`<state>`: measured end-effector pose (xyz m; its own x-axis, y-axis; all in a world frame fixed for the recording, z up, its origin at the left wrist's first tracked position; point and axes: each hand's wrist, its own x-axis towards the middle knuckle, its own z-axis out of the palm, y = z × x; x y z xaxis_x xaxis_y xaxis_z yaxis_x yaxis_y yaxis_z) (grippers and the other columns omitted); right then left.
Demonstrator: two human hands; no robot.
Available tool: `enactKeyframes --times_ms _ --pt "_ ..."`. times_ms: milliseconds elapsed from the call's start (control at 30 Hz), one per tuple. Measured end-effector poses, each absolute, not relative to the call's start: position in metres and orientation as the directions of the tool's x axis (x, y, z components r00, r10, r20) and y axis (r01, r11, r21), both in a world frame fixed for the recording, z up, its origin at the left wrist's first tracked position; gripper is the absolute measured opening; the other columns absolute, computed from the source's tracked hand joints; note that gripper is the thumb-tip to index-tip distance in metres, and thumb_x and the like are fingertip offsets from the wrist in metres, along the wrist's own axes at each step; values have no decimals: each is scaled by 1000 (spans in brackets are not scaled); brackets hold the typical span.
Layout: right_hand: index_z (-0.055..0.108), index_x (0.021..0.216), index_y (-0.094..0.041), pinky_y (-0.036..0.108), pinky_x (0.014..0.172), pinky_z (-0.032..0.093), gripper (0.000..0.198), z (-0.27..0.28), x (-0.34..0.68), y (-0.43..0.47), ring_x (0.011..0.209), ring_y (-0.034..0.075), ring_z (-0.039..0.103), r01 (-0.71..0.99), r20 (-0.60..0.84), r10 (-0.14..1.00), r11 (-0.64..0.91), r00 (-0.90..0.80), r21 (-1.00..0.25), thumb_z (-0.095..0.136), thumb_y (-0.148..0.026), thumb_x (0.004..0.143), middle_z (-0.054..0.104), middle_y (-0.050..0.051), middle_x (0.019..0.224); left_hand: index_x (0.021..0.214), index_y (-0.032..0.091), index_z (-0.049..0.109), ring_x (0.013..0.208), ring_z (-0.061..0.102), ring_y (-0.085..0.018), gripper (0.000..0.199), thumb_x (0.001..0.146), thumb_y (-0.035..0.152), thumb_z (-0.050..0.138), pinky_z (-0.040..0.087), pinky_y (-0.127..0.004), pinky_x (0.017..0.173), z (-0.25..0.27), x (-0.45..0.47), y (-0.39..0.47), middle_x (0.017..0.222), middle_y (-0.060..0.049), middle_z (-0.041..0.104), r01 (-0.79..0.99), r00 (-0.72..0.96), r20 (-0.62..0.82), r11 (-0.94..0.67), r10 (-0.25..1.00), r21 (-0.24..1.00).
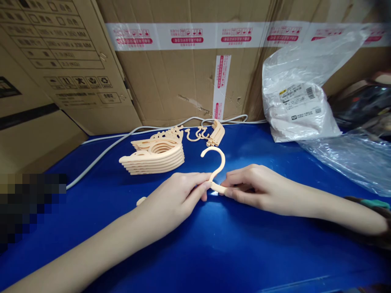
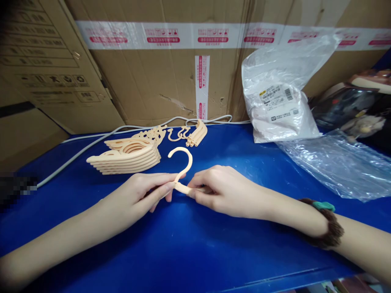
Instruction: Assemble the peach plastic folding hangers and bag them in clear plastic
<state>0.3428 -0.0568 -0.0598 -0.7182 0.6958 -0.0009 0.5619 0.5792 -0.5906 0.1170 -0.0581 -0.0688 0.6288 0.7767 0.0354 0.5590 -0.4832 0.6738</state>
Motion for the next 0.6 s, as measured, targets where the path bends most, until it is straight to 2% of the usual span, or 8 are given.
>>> enactKeyframes --times_ms 100,200,367,467,600 --pt "65 84 -17 23 63 36 20 -58 346 -53 66 11 55 577 12 688 618 -726 -534 47 -18 93 66 0 80 84 19 63 67 57 -13 30 100 28 39 39 -23 65 -67 119 -61 74 1 63 578 653 79 -563 753 591" --pt "63 84 -17 24 64 35 17 -58 350 -49 65 11 54 589 58 675 679 -735 -438 48 -15 90 66 -1 78 89 20 65 74 61 -16 28 99 30 40 41 -24 69 -68 119 -65 82 -2 66 583 685 89 -618 723 527" --pt "58 78 -18 27 66 32 18 -60 351 -48 58 11 47 598 124 649 747 -751 -289 46 -17 92 62 -3 70 92 20 64 75 61 -17 26 99 32 41 41 -25 66 -72 118 -65 85 -2 66 587 719 85 -668 690 457" --pt "59 79 -17 30 68 32 21 -62 351 -47 62 14 48 603 210 631 776 -747 -186 44 -20 94 61 0 71 95 20 61 78 61 -17 28 102 33 37 40 -26 67 -73 118 -62 90 -2 67 610 705 79 -660 704 439" --pt "63 85 -16 34 72 34 25 -62 355 -42 75 19 51 610 336 588 791 -736 -47 43 -25 96 62 5 80 88 20 56 71 57 -15 26 102 33 38 35 -26 63 -74 118 -61 83 1 63 642 679 82 -643 730 417"
